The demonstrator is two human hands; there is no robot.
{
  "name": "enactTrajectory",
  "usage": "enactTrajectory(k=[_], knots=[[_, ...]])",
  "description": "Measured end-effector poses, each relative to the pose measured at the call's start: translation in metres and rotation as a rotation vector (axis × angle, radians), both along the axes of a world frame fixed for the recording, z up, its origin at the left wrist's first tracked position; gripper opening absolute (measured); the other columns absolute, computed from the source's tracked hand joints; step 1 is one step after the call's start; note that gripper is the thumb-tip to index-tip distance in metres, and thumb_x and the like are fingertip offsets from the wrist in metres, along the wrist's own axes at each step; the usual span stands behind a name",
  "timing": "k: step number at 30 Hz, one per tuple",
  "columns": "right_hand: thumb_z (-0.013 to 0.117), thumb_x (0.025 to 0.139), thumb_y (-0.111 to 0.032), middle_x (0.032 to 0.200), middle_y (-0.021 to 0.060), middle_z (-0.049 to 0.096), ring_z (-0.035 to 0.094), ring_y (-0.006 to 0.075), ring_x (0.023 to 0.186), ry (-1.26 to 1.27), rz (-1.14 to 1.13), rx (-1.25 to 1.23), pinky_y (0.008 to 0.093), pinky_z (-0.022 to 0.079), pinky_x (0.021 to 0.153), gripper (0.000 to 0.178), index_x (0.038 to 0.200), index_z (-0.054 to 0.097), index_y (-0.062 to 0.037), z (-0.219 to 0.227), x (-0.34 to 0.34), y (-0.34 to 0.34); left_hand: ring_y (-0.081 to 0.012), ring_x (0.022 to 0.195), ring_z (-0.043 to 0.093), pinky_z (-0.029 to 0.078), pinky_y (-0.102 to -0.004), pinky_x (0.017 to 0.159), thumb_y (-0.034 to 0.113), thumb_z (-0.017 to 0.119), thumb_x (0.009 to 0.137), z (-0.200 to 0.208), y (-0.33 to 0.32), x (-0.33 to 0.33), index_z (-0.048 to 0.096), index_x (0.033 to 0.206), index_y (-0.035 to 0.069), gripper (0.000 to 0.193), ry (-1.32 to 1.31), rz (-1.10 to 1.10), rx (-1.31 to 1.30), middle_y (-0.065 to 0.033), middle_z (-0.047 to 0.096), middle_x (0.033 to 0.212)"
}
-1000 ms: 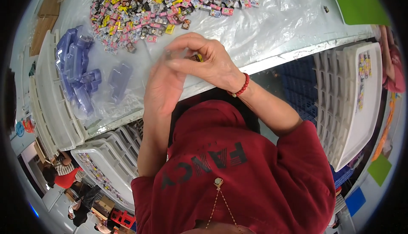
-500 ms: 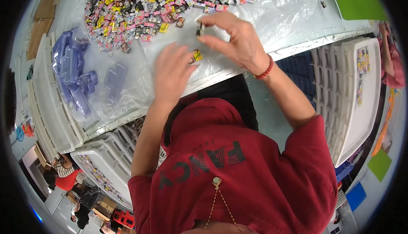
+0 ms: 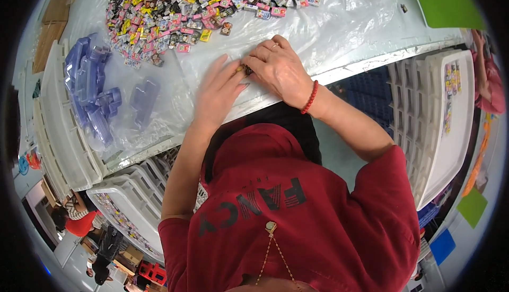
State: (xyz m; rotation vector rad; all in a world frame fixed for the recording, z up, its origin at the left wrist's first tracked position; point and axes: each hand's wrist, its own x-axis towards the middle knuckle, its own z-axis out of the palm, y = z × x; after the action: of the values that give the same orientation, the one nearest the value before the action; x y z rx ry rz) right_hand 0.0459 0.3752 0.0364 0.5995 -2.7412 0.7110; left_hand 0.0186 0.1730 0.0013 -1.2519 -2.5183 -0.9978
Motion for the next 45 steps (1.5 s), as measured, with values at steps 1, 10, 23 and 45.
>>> enactTrajectory(k=[1,10,23,45], knots=[[0.072,0.069,-0.009,0.101,0.0066,0.064,0.059,0.0246,0.100,-0.003,0.017,0.024,0.0420,0.041,0.097,0.036,0.104,0.067,-0.0074,0.001,-0.001,0.000,-0.0322,0.122,0.052,0.046,-0.0433,0.098,0.008,0.074,0.072,0.001,0.000,-0.001,0.068,0.103,0.004,0.032,0.001,0.002,0.002,-0.0088,0.062,0.119],[0.058,0.075,-0.007,0.091,0.0094,0.061,0.057,0.0252,0.099,-0.034,0.213,0.478,0.0455,0.035,0.109,0.022,0.096,0.065,-0.0009,0.024,-0.015,-0.008,-0.0317,0.122,0.052,0.046,-0.0426,0.099,0.007,0.071,0.074,-0.004,0.000,0.000,0.069,0.102,0.004,0.028,0.000,0.010,0.047,-0.0091,0.063,0.117],[0.061,0.076,-0.011,0.095,0.0086,0.060,0.056,0.0253,0.102,-0.045,0.302,0.396,0.0513,0.033,0.109,0.021,0.095,0.065,-0.0036,0.013,-0.008,0.006,-0.0298,0.122,0.052,0.045,-0.0421,0.099,0.010,0.071,0.077,-0.001,0.000,0.000,0.069,0.100,0.004,0.025,-0.011,0.001,0.041,-0.0079,0.062,0.120],[0.066,0.078,-0.009,0.088,0.0076,0.061,0.055,0.0268,0.087,0.245,-0.239,0.006,0.0392,0.043,0.080,0.022,0.100,0.066,-0.0060,-0.024,-0.069,0.015,-0.0341,0.085,0.062,0.050,-0.0408,0.073,0.013,0.067,0.085,0.029,0.032,-0.066,0.065,0.097,0.003,0.015,-0.136,0.280,0.046,-0.0149,0.065,0.093]])
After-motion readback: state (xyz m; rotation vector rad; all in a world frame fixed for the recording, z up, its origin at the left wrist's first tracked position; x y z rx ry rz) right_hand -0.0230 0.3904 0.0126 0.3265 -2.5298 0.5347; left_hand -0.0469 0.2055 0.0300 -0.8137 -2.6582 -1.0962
